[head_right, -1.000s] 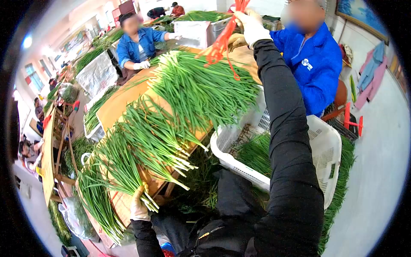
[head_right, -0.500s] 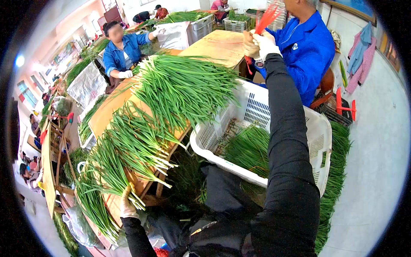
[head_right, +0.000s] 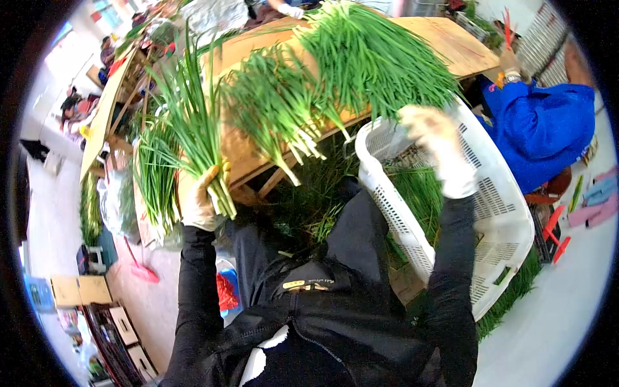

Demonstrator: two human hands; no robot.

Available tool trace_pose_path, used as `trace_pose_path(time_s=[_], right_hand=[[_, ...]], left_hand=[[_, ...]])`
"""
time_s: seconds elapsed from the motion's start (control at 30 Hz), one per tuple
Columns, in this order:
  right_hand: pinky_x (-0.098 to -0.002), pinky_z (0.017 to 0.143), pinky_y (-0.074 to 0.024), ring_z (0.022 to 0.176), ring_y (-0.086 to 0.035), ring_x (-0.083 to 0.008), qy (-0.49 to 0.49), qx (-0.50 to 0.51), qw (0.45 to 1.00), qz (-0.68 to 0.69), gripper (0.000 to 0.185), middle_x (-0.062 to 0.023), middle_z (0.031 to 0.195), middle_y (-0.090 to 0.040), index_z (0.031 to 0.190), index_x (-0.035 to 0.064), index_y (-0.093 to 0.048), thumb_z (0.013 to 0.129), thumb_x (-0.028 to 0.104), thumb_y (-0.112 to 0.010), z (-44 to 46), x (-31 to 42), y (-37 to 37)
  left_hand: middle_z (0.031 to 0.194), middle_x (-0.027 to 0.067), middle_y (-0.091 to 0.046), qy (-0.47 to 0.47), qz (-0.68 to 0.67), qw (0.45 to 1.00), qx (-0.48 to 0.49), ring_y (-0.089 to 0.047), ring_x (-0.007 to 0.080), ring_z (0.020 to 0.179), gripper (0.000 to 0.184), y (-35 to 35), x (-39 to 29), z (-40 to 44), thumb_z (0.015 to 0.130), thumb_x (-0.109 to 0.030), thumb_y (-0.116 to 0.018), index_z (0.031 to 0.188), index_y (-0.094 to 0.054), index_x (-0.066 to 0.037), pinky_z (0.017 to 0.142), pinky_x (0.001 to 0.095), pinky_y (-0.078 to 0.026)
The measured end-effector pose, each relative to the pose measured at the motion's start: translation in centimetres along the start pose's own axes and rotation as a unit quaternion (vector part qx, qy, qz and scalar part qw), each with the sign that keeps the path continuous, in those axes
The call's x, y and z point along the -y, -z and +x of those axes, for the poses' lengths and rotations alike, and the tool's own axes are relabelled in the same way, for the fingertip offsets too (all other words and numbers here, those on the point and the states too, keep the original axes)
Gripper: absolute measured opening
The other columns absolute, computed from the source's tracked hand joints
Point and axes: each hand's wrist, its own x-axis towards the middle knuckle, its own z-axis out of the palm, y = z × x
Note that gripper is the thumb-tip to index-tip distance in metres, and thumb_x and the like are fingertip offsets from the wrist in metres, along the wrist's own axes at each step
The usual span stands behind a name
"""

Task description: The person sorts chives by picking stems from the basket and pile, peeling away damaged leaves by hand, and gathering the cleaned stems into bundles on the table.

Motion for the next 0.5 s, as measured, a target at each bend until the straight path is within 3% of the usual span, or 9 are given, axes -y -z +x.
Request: trace_pose_path(time_s=[0.07,0.1,0.17,0.23,0.3,0.37,0.43,0.47,0.5], right_hand=[[-0.0237,0.064,-0.0457,0.073,-0.057,-0.0098,-0.020,0.119,0.993,-0.006,0.022,-0.0039,0.098,-0.062,0.096,0.0068,-0.061,0.084,0.024,-0.053,-1.1,-1.6,-6.5],[-0.0247,0.062,-0.0456,0.072,-0.058,-0.0118,-0.015,0.148,0.989,-0.018,0.024,-0.0060,0.096,-0.063,0.093,0.0058,-0.063,0.085,0.026,-0.053,-1.6,-1.8,-9.9],[-0.0303,0.065,-0.0466,0.076,-0.061,-0.0192,0.165,0.140,0.946,-0.239,0.024,-0.0097,0.090,-0.062,0.090,0.0059,-0.062,0.083,0.028,-0.055,-1.7,-3.9,-15.0],[-0.0347,0.063,-0.0470,0.074,-0.061,-0.0253,0.113,0.160,0.865,-0.461,0.027,-0.0127,0.082,-0.062,0.084,0.0057,-0.061,0.077,0.032,-0.060,-1.1,-1.9,-19.7],[-0.0358,0.057,-0.0470,0.068,-0.062,-0.0272,0.085,0.178,0.814,-0.546,0.032,-0.0107,0.074,-0.063,0.083,0.0038,-0.063,0.072,0.033,-0.065,0.7,-3.3,-22.5],[-0.0380,0.054,-0.0472,0.065,-0.062,-0.0269,0.100,0.181,0.811,-0.547,0.025,-0.0118,0.069,-0.062,0.076,0.0032,-0.063,0.073,0.028,-0.065,2.8,-7.5,-23.8],[-0.0322,0.050,-0.0461,0.059,-0.061,-0.0228,0.122,0.146,0.804,-0.564,0.019,-0.0109,0.068,-0.062,0.078,0.0014,-0.062,0.076,0.020,-0.063,3.6,-8.3,-23.8],[-0.0286,0.050,-0.0458,0.058,-0.060,-0.0193,-0.008,0.219,0.922,-0.318,0.019,-0.0102,0.067,-0.061,0.078,0.0008,-0.061,0.077,0.020,-0.062,4.0,-8.1,-23.1],[-0.0250,0.050,-0.0455,0.057,-0.059,-0.0159,-0.131,0.272,0.953,-0.038,0.019,-0.0096,0.066,-0.061,0.077,0.0002,-0.059,0.078,0.019,-0.062,4.3,-7.0,-22.4]], left_hand=[[0.108,0.0204,-0.054,0.083,-0.100,0.989,0.067,-0.057,0.0283,0.095,0.031,2.1,0.7,0.2,0.084,-0.004,-0.048,0.111,-0.045,0.012,0.079,0.0349,-0.051],[0.108,0.0196,-0.055,0.068,-0.091,0.993,0.021,-0.059,0.0260,0.092,0.033,1.8,1.4,-0.4,0.083,-0.003,-0.051,0.112,-0.044,0.010,0.077,0.0305,-0.052],[0.109,0.0189,-0.054,0.077,-0.127,0.989,0.012,-0.059,0.0252,0.091,0.035,2.4,2.4,-1.1,0.084,-0.004,-0.050,0.115,-0.042,0.010,0.076,0.0306,-0.052],[0.103,0.0170,-0.057,0.115,-0.157,0.980,0.046,-0.060,0.0216,0.077,0.036,3.5,2.6,-1.3,0.085,-0.007,-0.051,0.116,-0.042,0.010,0.069,0.0283,-0.052],[0.089,0.0138,-0.059,0.141,-0.203,0.966,0.075,-0.057,0.0168,0.067,0.040,3.1,2.4,-1.6,0.085,-0.014,-0.055,0.114,-0.043,0.010,0.062,0.0250,-0.050],[0.079,0.0095,-0.056,0.153,-0.229,0.959,0.064,-0.053,0.0127,0.061,0.044,2.5,1.5,-2.3,0.084,-0.022,-0.057,0.111,-0.044,0.011,0.056,0.0226,-0.047],[0.076,0.0041,-0.052,0.100,-0.185,0.975,0.074,-0.048,0.0100,0.058,0.042,1.2,0.6,-3.6,0.085,-0.020,-0.056,0.110,-0.043,0.011,0.053,0.0214,-0.044],[0.075,0.0036,-0.050,0.085,-0.216,0.967,0.108,-0.047,0.0094,0.059,0.039,1.0,0.3,-4.2,0.086,-0.017,-0.054,0.112,-0.042,0.009,0.054,0.0214,-0.044],[0.075,0.0030,-0.048,0.070,-0.247,0.956,0.143,-0.047,0.0088,0.060,0.036,1.1,0.0,-4.7,0.087,-0.014,-0.052,0.113,-0.041,0.008,0.054,0.0215,-0.044]])
